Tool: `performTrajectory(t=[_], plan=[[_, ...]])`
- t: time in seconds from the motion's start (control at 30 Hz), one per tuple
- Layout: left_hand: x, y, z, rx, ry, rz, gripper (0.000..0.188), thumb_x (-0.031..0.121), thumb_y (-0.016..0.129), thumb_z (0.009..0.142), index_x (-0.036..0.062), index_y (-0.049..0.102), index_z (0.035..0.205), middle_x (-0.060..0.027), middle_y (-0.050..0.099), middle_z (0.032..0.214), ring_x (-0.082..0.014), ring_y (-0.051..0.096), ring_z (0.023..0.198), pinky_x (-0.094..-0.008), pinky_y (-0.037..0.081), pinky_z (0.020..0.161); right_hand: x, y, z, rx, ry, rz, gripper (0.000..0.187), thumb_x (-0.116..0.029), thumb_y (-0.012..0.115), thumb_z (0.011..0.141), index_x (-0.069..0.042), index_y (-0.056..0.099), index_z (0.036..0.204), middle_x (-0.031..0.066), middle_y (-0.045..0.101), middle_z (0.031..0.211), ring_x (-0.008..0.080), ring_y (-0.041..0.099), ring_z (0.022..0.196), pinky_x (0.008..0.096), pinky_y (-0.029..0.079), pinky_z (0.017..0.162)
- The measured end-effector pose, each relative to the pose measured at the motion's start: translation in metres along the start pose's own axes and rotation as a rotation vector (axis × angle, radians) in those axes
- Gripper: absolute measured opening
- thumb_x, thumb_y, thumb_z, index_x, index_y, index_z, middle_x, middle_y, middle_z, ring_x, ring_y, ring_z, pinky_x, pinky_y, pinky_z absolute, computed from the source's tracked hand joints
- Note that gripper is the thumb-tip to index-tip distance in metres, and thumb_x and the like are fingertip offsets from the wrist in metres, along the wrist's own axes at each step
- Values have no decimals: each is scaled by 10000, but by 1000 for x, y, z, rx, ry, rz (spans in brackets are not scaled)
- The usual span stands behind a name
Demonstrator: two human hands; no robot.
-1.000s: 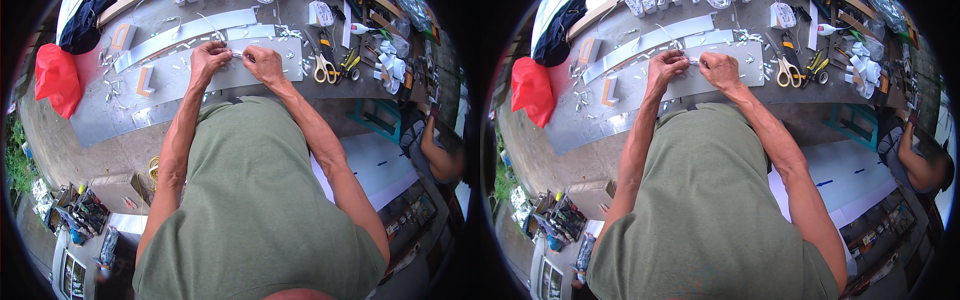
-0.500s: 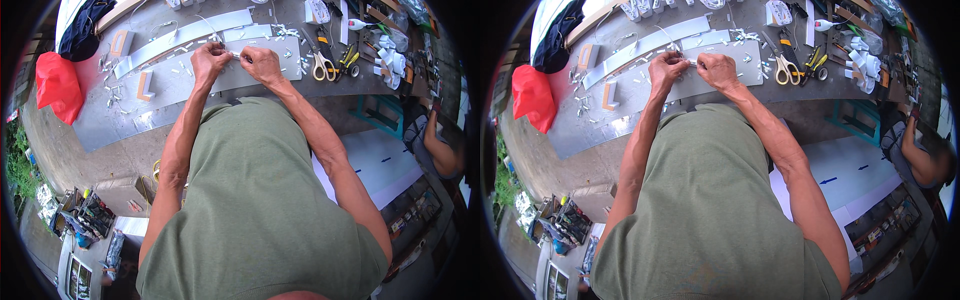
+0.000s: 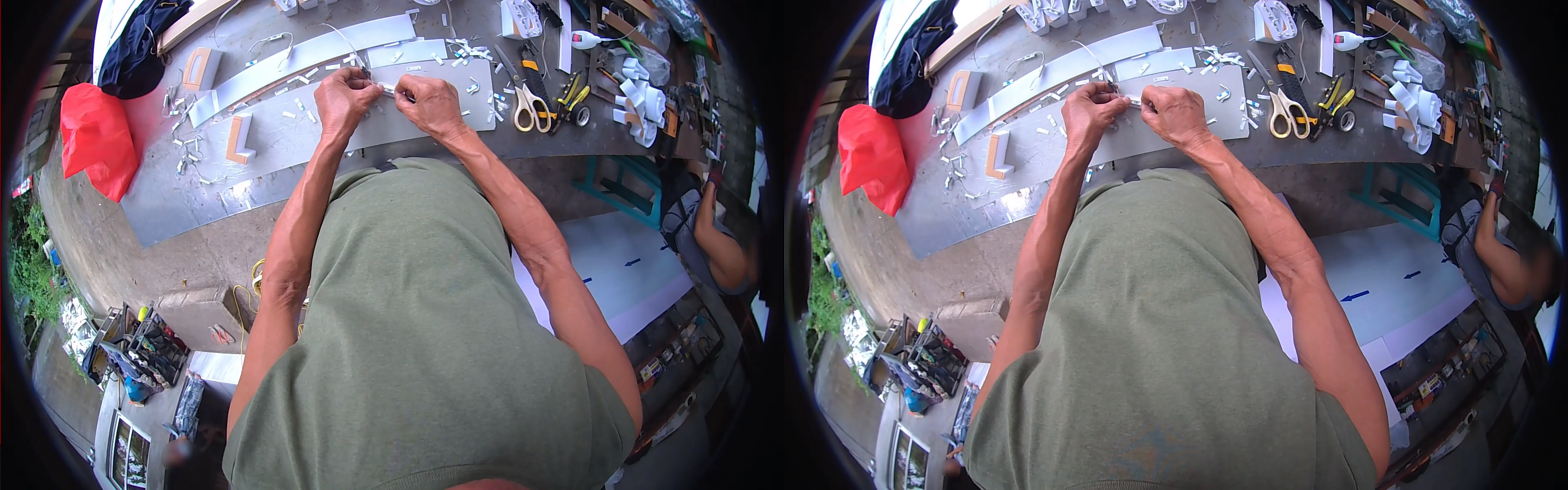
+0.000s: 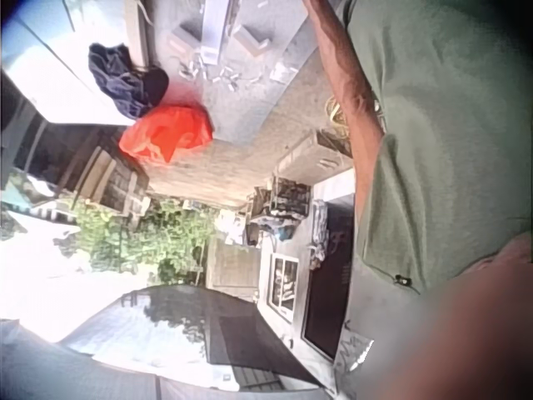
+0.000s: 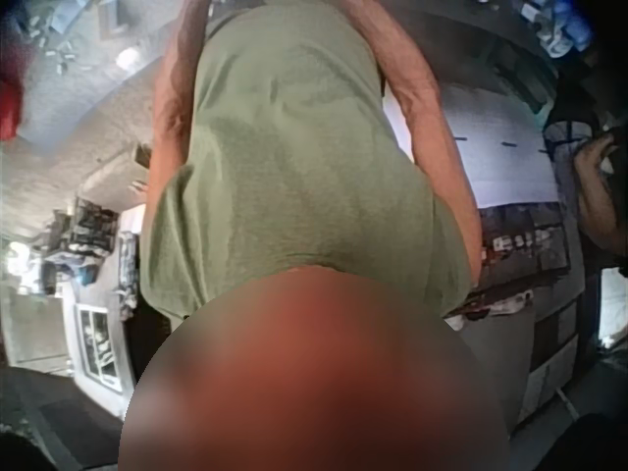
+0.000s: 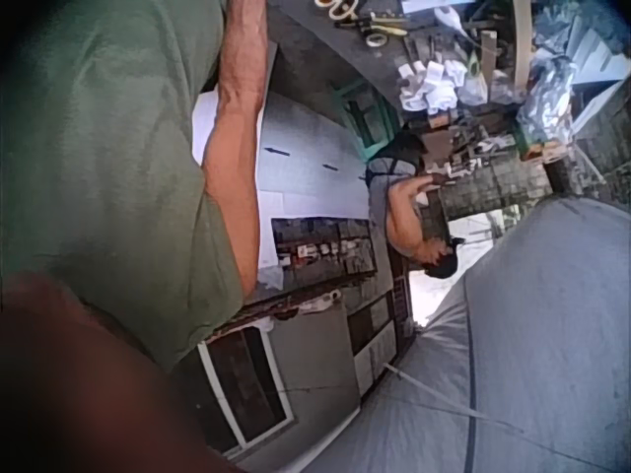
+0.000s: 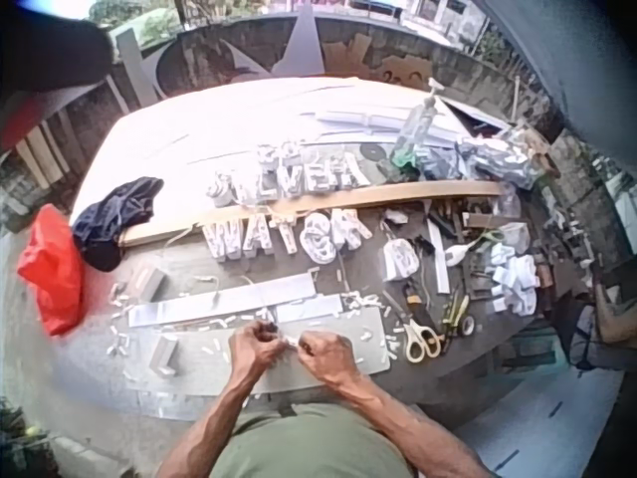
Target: The recorder is assembling and wiring components for a sign, specifically handling small LED-like modules and tape.
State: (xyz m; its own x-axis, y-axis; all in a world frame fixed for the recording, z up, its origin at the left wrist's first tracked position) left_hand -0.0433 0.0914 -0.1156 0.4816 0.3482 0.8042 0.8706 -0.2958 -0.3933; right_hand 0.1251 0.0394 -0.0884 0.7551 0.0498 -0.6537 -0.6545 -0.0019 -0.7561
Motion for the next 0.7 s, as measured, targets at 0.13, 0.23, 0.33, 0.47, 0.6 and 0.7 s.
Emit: performTrajectory(t=[0.13,0.23,0.33,0.47,0.6,0.7], plan=[[-5,-5,8,-158,-76,-108,463,166,865,778,-45,683,1147,-100,765,957,-150,732,825,-264,579,657,0,0,1,5,4,3,78,-158,699,823,-90,663,836,85,691,733,285,699,687,414,542,644],[-6,-4,7,-279,-125,-271,440,153,838,803,-43,666,1158,-108,764,975,-168,743,855,-272,586,692,2,0,0,2,23,13,82,-160,701,820,-89,663,835,85,689,728,284,699,686,413,541,642],[-5,-4,6,-290,-99,-269,437,137,826,810,-46,656,1168,-115,764,990,-179,746,871,-275,590,707,2,0,0,4,26,-3,83,-161,701,818,-88,663,831,85,687,721,283,699,682,412,541,642],[-4,-4,6,-251,-91,-189,465,113,832,792,-55,654,1187,-126,763,1005,-178,741,870,-268,591,698,0,0,0,-3,35,-3,80,-163,698,819,-91,664,828,84,686,717,285,698,679,411,541,641],[0,-1,4,-218,-74,-130,484,108,846,776,-63,660,1189,-118,765,1005,-168,736,859,-264,589,687,0,0,0,-1,36,6,80,-167,699,818,-94,667,830,85,688,715,284,699,679,413,540,637],[4,-1,3,-168,-55,-62,492,112,859,765,-68,667,1180,-109,770,989,-157,732,840,-259,585,670,1,0,0,5,29,-1,79,-168,700,817,-97,669,829,86,688,713,283,700,678,415,540,635]])
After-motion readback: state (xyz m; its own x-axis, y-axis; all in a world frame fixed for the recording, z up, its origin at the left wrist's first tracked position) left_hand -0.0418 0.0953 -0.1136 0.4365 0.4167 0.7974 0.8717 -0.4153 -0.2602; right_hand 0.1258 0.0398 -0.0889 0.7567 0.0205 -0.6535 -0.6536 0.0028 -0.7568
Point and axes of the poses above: each hand's wrist, its own z-axis towards the middle knuckle, its own y-axis out of the palm, x = y × z, the point moved 6 cm from there along z, towards the middle knuckle
